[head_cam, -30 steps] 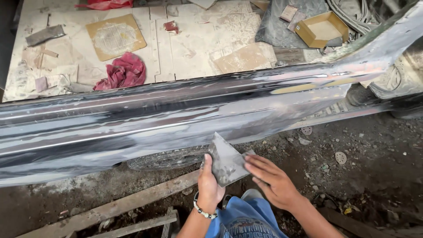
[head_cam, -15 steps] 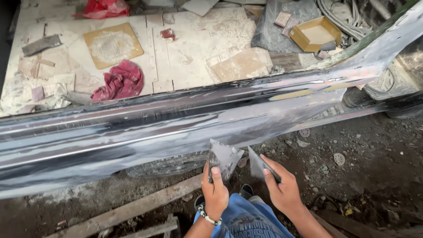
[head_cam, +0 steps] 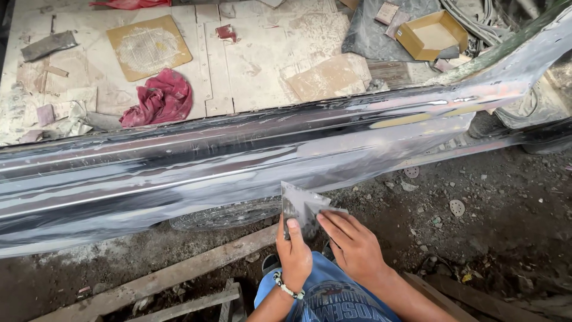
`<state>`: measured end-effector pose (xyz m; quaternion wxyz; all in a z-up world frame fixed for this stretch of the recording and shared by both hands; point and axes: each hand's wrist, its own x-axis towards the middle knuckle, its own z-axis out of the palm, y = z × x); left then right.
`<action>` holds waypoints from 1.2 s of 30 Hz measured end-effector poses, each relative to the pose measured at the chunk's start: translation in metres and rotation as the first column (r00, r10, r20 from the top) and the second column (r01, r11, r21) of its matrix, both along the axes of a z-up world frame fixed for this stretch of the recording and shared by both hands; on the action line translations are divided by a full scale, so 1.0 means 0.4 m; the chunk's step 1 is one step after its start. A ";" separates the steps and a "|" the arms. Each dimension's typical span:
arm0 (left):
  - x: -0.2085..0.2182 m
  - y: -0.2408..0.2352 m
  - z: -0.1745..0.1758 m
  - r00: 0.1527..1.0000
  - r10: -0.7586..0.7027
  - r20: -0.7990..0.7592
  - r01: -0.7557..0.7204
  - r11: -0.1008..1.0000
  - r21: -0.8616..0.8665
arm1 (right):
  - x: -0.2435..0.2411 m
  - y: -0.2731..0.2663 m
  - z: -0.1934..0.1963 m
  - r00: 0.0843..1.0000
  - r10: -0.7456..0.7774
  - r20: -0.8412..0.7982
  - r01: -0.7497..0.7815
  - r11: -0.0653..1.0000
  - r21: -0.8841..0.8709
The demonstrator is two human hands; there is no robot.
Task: Apply body filler and sand a vehicle panel to prepare it for painting.
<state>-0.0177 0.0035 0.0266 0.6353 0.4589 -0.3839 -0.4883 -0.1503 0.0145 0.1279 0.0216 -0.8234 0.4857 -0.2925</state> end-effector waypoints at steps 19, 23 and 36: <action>0.036 -0.016 -0.084 0.976 0.029 -0.218 0.021 0.975 0.223 | 0.022 -0.258 0.133 0.902 -0.035 -0.430 -0.121 0.937 -0.329; 0.044 -0.014 -0.096 0.974 0.051 -0.221 -0.008 0.982 0.190 | 0.025 -0.266 0.108 0.896 -0.047 -0.442 -0.088 0.956 -0.281; 0.041 -0.038 -0.056 0.965 -0.028 -0.262 0.069 0.986 0.150 | 0.017 -0.212 0.080 0.897 -0.062 -0.438 -0.020 0.983 -0.181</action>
